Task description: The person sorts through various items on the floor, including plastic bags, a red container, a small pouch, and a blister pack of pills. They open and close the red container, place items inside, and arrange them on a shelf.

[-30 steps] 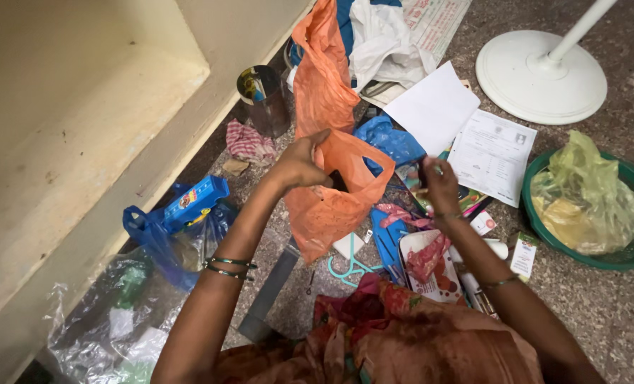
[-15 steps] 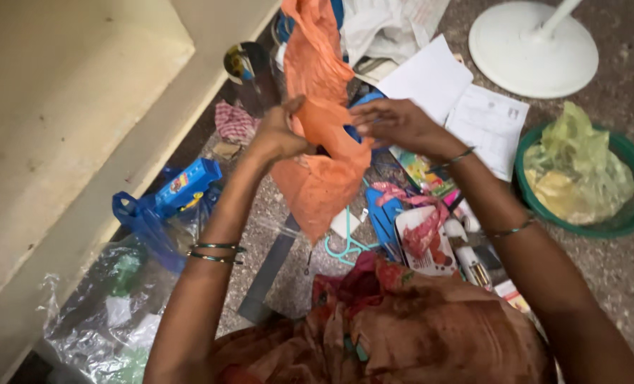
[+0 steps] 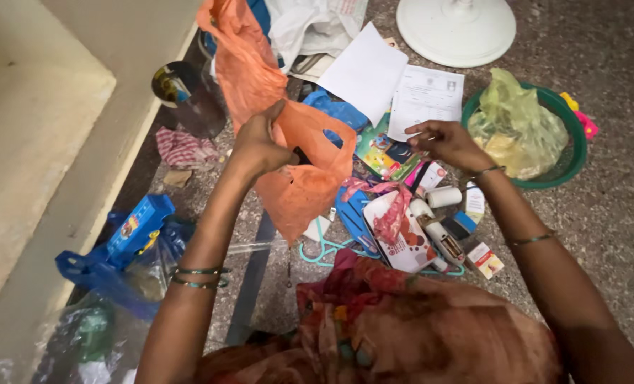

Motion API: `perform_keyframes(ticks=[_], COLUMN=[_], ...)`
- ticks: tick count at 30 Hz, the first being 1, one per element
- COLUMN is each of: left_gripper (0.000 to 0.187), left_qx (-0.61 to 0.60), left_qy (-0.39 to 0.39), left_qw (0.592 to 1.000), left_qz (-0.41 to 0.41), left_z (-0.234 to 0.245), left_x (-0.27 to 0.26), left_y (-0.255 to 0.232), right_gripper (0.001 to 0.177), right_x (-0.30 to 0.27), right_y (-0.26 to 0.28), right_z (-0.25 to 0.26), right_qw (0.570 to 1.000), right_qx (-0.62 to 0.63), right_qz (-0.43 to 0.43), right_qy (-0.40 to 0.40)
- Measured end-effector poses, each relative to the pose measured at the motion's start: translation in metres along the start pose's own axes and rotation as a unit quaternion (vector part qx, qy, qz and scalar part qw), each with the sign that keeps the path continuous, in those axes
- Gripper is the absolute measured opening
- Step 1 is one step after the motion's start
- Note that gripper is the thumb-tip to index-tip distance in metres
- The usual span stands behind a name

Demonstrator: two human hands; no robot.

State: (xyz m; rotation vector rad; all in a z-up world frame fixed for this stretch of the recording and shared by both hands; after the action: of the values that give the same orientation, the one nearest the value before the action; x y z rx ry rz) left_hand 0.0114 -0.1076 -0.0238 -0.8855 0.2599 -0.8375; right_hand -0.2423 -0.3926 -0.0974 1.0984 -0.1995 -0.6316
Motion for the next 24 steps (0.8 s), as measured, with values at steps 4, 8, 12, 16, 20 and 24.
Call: perform_keyframes(ticks=[4,8,12,16,20,24], left_gripper=[0.107,0.104,0.105,0.104,0.103,0.104], left_qx=[-0.027,-0.049,-0.097,-0.105,-0.092,-0.07], left_qy=[0.011,-0.015,0.008,-0.003,-0.008,-0.017], left_qw=[1.0,0.998,0.993,0.994,0.995,0.997], left_qz=[0.005,-0.035,0.065,0.0,0.032,0.013], left_z=[-0.003,0.007,-0.008,-0.009,-0.01,-0.003], left_x=[-0.01,-0.011,-0.004,0.004,0.0,0.001], left_y=[0.004,-0.001,0.018,0.011,0.021,0.023], right_gripper=[0.034,0.064,0.103,0.107,0.096,0.094], right_x=[0.012,-0.047,-0.102,-0.129,-0.137,-0.117], right_y=[-0.063,-0.073,-0.145,-0.155,-0.189,-0.226], right_z=[-0.035,-0.127,-0.166,-0.15,-0.107,-0.067], right_qw=[0.98,0.917,0.869,0.873,0.874,0.849], right_qx=[-0.191,-0.275,-0.479,-0.486,-0.481,-0.519], right_qz=[0.049,0.29,-0.02,0.019,0.064,0.094], right_qy=[-0.012,0.012,0.12,0.034,-0.004,0.037])
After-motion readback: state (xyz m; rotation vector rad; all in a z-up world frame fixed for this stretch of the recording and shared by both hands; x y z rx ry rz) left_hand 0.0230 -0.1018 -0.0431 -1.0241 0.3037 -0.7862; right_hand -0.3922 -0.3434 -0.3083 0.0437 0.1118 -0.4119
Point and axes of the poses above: each hand's wrist, its own x-axis towards the middle knuckle, its own z-axis out of the back of the hand, y = z × x, the point moved 8 cm from there along x, towards the middle knuckle, and after that the axes turned 5 degrees about -y, right-handed, at the moved point
